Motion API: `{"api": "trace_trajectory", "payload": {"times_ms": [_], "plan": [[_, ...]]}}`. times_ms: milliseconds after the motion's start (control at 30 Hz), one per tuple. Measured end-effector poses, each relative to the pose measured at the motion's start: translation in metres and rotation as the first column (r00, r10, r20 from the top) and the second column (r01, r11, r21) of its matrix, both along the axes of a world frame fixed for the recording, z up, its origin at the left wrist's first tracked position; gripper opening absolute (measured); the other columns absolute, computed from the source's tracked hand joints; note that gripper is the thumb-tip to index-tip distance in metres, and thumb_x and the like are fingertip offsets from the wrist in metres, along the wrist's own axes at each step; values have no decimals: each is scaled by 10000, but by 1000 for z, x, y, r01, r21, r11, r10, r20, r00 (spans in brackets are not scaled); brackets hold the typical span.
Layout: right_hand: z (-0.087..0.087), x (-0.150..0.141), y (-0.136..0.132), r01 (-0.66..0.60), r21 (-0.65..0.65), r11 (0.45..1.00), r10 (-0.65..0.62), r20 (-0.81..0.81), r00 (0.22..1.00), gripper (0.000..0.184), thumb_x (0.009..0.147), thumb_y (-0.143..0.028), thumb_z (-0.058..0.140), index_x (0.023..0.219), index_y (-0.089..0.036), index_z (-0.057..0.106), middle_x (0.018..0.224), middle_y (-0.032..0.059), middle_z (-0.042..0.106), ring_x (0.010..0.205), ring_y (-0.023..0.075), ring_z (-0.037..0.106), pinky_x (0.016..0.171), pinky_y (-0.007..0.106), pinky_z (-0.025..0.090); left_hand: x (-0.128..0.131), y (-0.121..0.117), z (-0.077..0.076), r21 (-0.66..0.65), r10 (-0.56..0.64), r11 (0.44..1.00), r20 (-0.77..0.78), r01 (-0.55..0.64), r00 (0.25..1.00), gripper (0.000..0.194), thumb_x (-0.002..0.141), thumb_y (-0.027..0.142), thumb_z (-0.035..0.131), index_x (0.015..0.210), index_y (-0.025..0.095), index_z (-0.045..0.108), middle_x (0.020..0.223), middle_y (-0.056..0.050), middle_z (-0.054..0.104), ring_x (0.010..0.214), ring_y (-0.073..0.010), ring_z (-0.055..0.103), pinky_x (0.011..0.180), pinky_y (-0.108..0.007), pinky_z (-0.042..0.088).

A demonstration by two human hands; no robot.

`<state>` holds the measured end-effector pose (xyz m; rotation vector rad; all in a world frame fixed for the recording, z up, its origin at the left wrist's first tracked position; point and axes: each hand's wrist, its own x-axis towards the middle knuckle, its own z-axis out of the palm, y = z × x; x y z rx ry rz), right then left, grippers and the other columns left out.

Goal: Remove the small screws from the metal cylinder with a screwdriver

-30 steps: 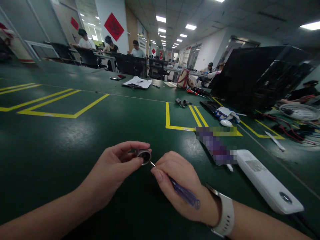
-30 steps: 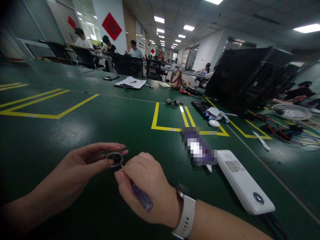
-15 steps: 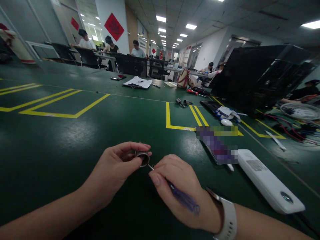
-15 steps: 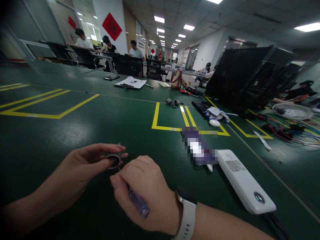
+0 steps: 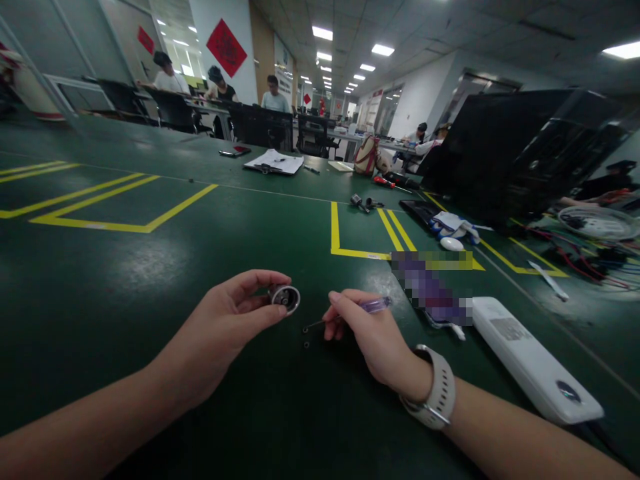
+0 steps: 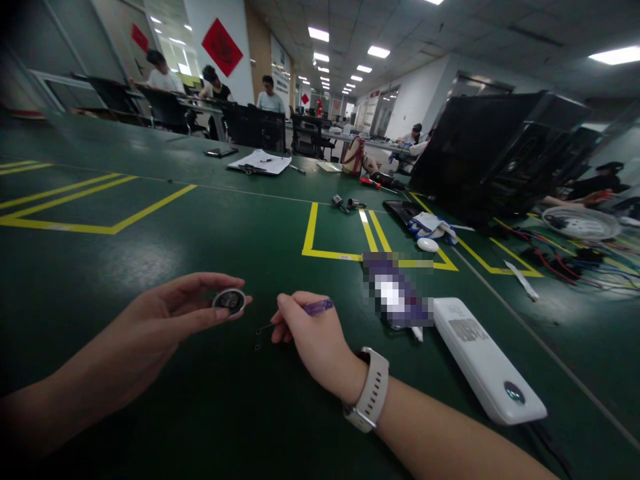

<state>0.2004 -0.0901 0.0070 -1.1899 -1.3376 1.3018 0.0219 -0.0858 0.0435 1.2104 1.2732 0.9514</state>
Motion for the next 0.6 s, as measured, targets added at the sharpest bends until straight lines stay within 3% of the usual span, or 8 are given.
{"api": "trace_trajectory", "payload": {"times_ms": [167, 300, 500, 600], "plan": [[11, 0, -4, -51, 60, 997, 33, 260, 965, 336, 865, -344, 462, 618, -162, 598, 523, -7, 572, 514, 110, 543, 502, 228, 402, -2, -1, 2, -12, 13, 1000, 16, -12, 1000, 259, 674, 217, 700, 926, 211, 639, 882, -5, 711, 859, -166, 645, 758, -257, 512], [13, -3, -9, -91, 221, 971, -16, 440, 898, 353, 878, -312, 443, 591, -165, 585, 525, -10, 564, 504, 104, 526, 474, 224, 364, -2, -1, 1, -2, 21, 1000, 39, -21, 999, 296, 661, 209, 709, 951, 220, 647, 896, -3, 718, 874, -165, 645, 775, -256, 507], [12, -3, -16, -59, 448, 892, -127, 373, 919, 362, 898, -264, 434, 586, -155, 582, 561, -5, 579, 542, 94, 543, 545, 232, 398, -3, 1, -1, 0, 22, 1000, 28, -22, 999, 314, 661, 221, 714, 969, 218, 651, 908, -6, 726, 870, -165, 655, 792, -262, 511], [16, -1, -22, -48, 592, 804, -159, 293, 943, 303, 898, -203, 415, 670, -145, 605, 638, 21, 607, 660, 120, 579, 649, 260, 431, -4, 1, -2, 10, 27, 1000, 9, -27, 1000, 323, 654, 229, 719, 971, 218, 653, 891, -8, 731, 853, -169, 663, 790, -267, 514]]}}
